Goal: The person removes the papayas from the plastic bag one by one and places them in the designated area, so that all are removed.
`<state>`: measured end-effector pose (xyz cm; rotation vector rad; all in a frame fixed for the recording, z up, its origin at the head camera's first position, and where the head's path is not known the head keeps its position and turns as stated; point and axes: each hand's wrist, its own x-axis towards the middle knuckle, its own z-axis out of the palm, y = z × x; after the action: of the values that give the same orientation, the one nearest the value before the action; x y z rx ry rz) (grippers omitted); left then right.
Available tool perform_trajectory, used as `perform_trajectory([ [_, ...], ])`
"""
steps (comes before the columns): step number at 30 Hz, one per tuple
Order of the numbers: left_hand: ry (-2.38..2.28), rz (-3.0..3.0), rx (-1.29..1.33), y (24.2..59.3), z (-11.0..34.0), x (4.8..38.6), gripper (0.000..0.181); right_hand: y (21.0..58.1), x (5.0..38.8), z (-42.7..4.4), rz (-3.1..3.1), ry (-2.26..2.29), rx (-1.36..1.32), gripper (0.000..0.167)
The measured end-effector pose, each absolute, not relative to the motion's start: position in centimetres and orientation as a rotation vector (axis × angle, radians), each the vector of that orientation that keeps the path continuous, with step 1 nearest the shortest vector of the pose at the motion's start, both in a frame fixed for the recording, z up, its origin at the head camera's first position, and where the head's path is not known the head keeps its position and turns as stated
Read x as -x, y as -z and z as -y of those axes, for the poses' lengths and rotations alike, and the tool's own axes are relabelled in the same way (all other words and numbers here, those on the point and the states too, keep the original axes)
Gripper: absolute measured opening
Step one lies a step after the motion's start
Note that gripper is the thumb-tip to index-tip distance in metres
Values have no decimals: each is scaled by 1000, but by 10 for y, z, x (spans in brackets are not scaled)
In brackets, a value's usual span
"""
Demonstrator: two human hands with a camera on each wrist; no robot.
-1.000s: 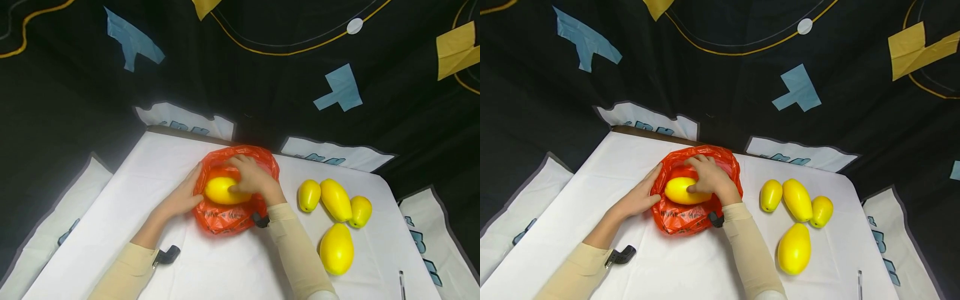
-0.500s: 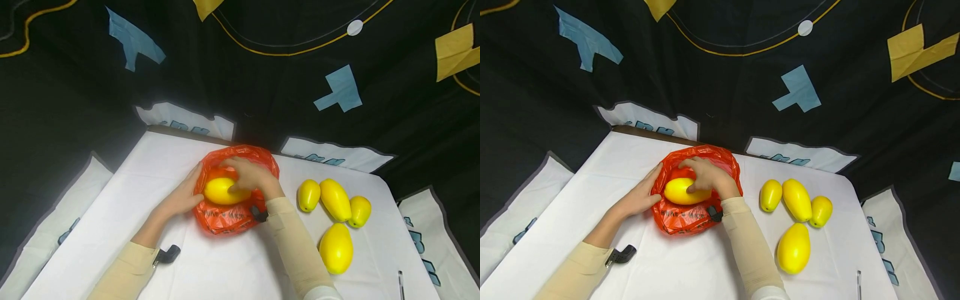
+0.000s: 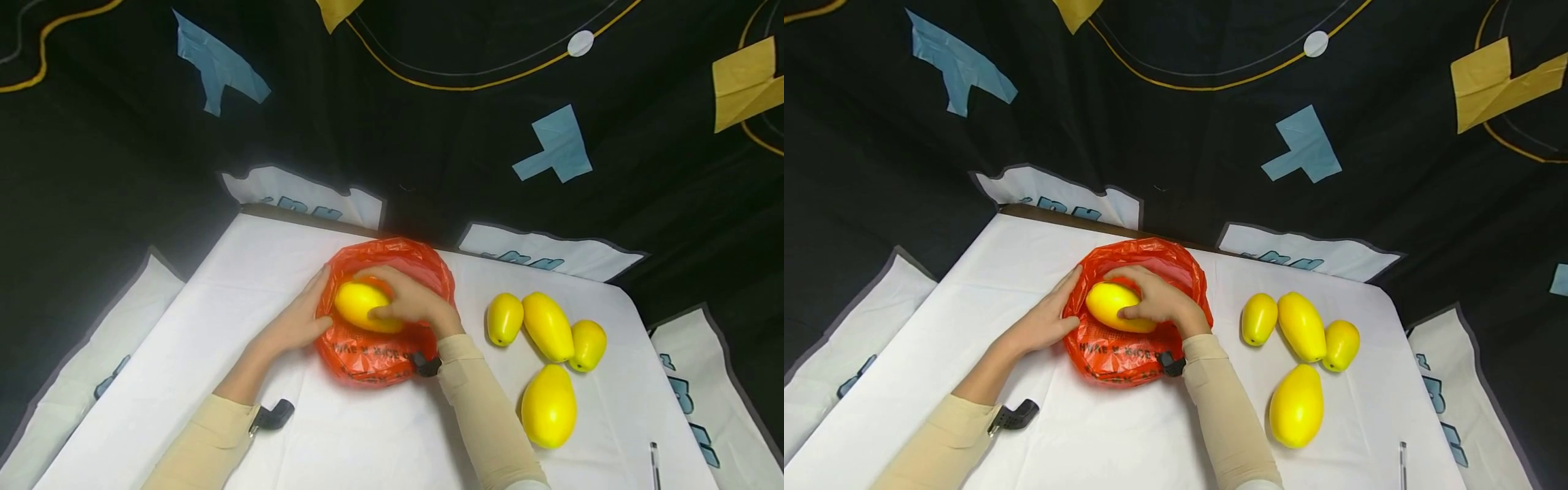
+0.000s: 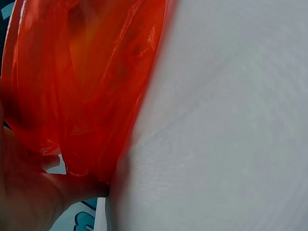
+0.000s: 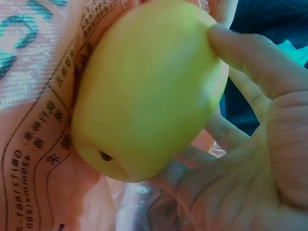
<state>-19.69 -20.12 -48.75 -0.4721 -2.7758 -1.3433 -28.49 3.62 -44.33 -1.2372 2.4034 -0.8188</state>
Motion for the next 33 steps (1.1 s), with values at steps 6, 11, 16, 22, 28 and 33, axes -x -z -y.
perform_trajectory([
  [6,1363,2752,478,487,201,198,100,445,285,-38,-2431,840,1228,69],
  [11,1366,2761,467,487,200,198,100,444,281,-39,-2444,806,1194,65],
  [16,1368,2740,488,486,200,199,100,447,277,-39,-2443,831,1160,62],
  [22,1381,2736,482,483,199,197,102,450,271,-36,-2477,813,1187,67],
  [28,1367,2734,505,486,199,198,101,454,269,-39,-2499,830,1199,68],
  [33,1356,2755,500,484,200,197,101,452,263,-42,-2495,883,1190,69],
])
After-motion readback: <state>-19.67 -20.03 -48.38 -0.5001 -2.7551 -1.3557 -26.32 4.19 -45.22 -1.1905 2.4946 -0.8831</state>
